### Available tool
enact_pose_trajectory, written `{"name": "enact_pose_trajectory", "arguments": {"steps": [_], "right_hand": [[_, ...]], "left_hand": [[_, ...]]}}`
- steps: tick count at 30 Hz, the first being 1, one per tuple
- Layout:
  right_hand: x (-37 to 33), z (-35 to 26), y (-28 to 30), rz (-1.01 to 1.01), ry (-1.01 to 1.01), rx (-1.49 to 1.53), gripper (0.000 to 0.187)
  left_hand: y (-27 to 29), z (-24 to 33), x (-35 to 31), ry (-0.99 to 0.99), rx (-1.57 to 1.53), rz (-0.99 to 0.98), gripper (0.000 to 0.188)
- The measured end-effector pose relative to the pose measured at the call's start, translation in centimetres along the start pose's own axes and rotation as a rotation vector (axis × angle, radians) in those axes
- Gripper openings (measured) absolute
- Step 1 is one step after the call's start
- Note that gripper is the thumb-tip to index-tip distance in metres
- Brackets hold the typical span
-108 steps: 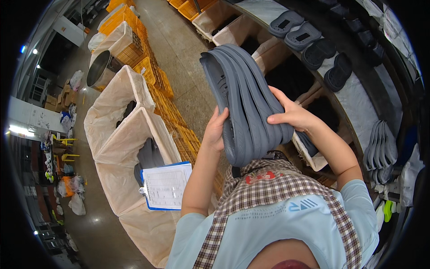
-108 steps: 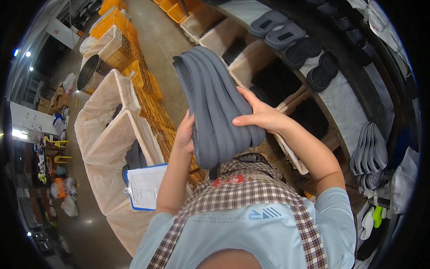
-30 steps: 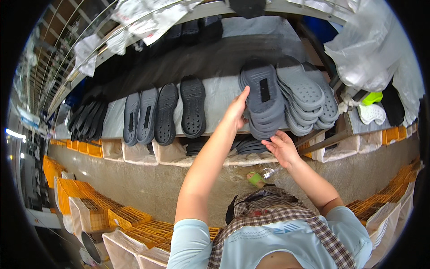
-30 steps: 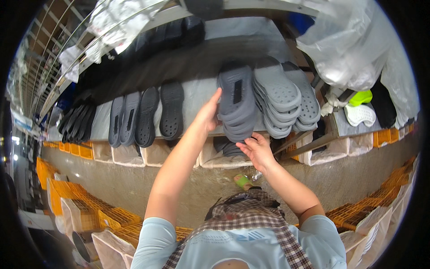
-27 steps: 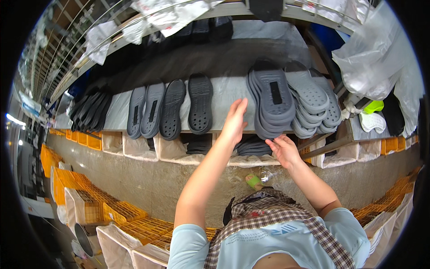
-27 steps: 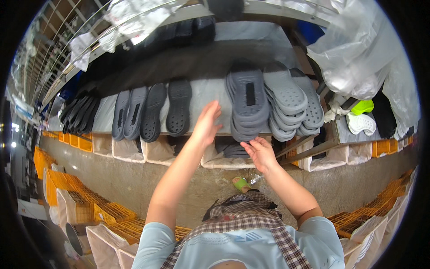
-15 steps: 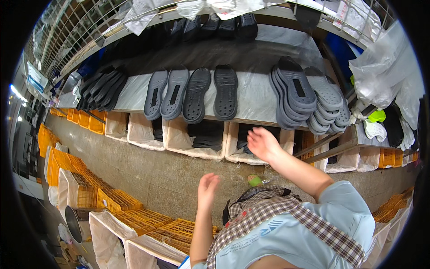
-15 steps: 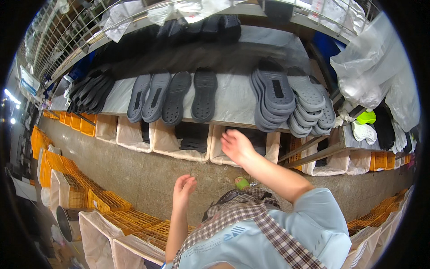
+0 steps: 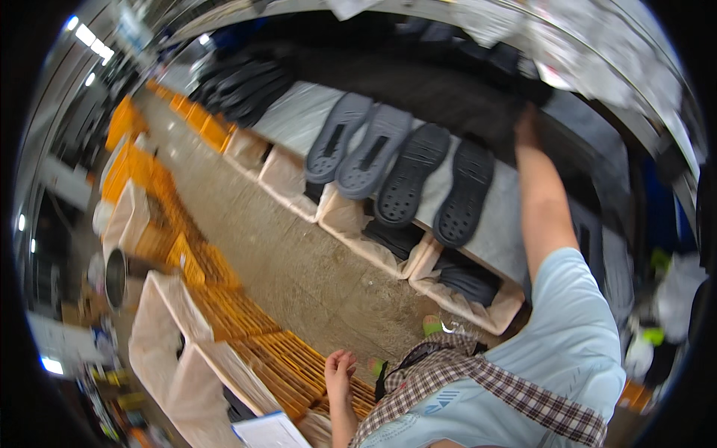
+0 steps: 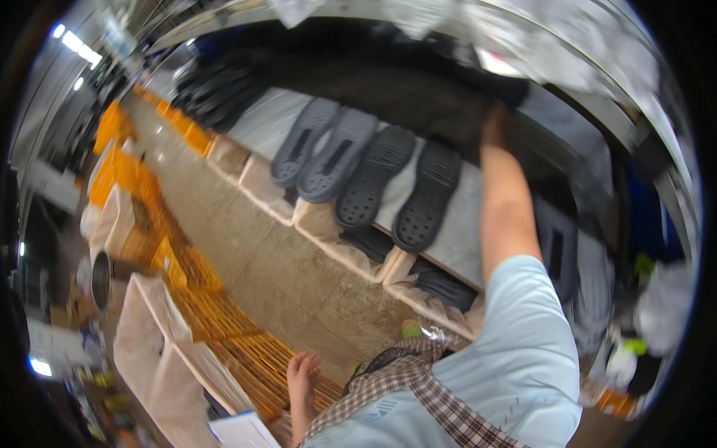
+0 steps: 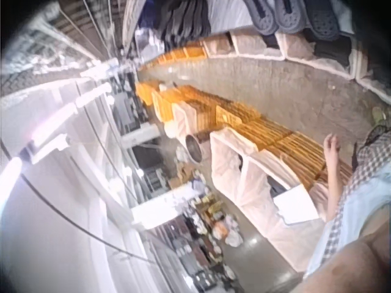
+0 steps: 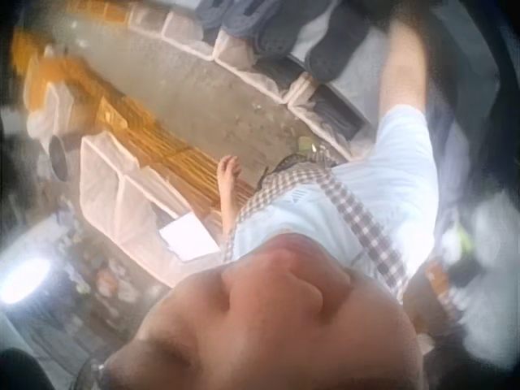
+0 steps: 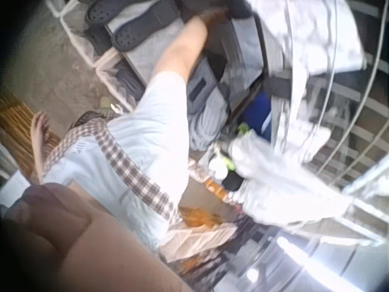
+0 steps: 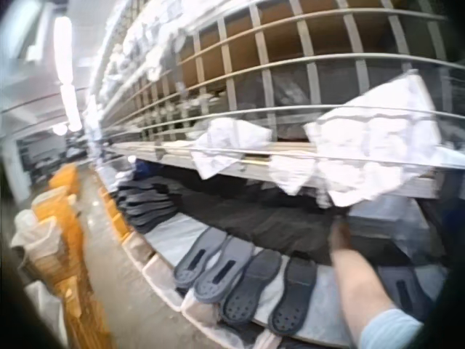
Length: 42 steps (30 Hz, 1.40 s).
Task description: The person picks up white and black slipper soles, turns them over to inspect the bottom, and places them on a table. They then write on a clipboard with a pen before continuing to pick up and stack gray and black slipper soles on the table.
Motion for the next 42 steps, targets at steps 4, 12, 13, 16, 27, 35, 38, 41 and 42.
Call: {"name": "enact_pose_trajectory", "arguments": {"steps": [4, 12, 13, 16, 27, 35, 38, 41, 42], "right_hand": [[7.5, 6.8, 1.6, -0.169, -0.362, 0.383, 0.054], [12.9, 8.8, 2.1, -0.091, -0.333, 0.242, 0.072], [13.2, 8.8, 2.4, -0.109, -0.29, 0.196, 0.069], [13.3, 8.0, 3.8, -0.202, -0.142, 0.016, 0.059], [7.0, 2.2, 8.8, -0.542, 0.473, -0.599, 0.05], [1.1, -5.2, 7.5, -0.944, 0.561, -1.31, 0.038], [-3.9, -9.6, 8.1, -1.135, 0.664, -1.617, 0.041], [-7.0, -12.7, 8.4, -1.306, 0.86, -1.876, 0.044], [-7.5, -13.5, 8.4, -1.351, 0.939, -1.943, 0.046]], "left_hand": [[-0.5, -2.5, 0.0, 0.026, -0.049, 0.044, 0.018], [-1.8, -3.6, -0.3, 0.086, 0.237, 0.054, 0.042], [-1.9, -3.6, -0.3, 0.051, 0.266, 0.035, 0.043], [-1.5, -3.6, 0.2, 0.019, 0.371, 0.035, 0.044], [2.8, -2.8, -0.5, -0.244, 0.485, -0.01, 0.042], [8.3, -4.0, -0.8, -0.324, 0.543, -0.026, 0.043], [9.8, -4.2, -0.5, -0.387, 0.536, -0.068, 0.043], [11.1, -4.5, -0.1, -0.442, 0.526, -0.07, 0.043], [11.4, -4.6, 0.1, -0.446, 0.524, -0.072, 0.043]]}}
Point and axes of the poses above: each hand's wrist, its own x-axis towards the middle knuckle, its own y-axis out of the back of the hand, z = x × y, the point moved 3 cm from there along x, towards the middle knuckle, and after that the axes turned 13 degrees about y, right-handed, at the moved point
